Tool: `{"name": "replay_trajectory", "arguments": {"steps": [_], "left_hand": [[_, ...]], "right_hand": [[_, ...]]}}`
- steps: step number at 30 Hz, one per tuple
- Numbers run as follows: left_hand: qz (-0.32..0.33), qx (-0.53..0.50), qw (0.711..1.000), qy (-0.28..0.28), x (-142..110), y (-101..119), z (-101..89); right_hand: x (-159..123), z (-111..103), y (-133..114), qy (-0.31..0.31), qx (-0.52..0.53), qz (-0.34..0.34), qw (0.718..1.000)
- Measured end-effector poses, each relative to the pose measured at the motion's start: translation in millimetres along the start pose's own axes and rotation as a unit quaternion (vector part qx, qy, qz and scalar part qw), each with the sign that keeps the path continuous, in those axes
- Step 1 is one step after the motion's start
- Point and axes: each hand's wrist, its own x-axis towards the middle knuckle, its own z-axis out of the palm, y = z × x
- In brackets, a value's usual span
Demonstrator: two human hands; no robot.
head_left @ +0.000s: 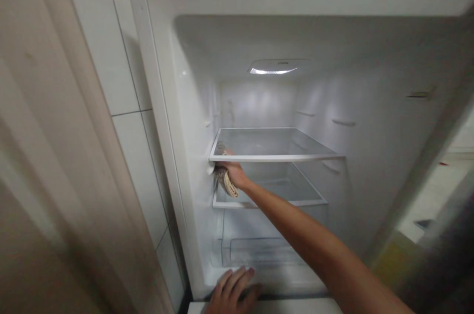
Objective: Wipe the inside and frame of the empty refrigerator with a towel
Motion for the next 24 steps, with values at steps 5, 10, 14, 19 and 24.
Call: {"name": "replay_trajectory", "arguments": {"steps": [5,10,14,19,24], "left_hand": [[0.027,-0.021,0.995,-0.096,13.4,-11.4,-34.7],[0.014,-0.066,0.986,-0.154,12.6,-6.8,-45.1],[0.019,-0.061,0.987,-0.148,10.8,-6.7,-41.8],[0.028,-0.019,0.994,-0.103,8.2,-6.1,-27.3],[0.046,-0.015,0.998,-0.048,4.7,-8.1,-11.7]], "right_hand": [[-69.5,-32.2,-30.0,-0.096,0.046,-0.117,0.987],[-109.0,-39.0,-19.4,-0.207,-0.172,-0.1,0.958],[-99.5,-55.9,13.3,-0.158,-0.273,0.087,0.945],[-78.3,-104.7,80.3,-0.036,-0.339,0.257,0.904],[-42.1,-79.6,99.1,-0.032,-0.331,0.23,0.915]]}}
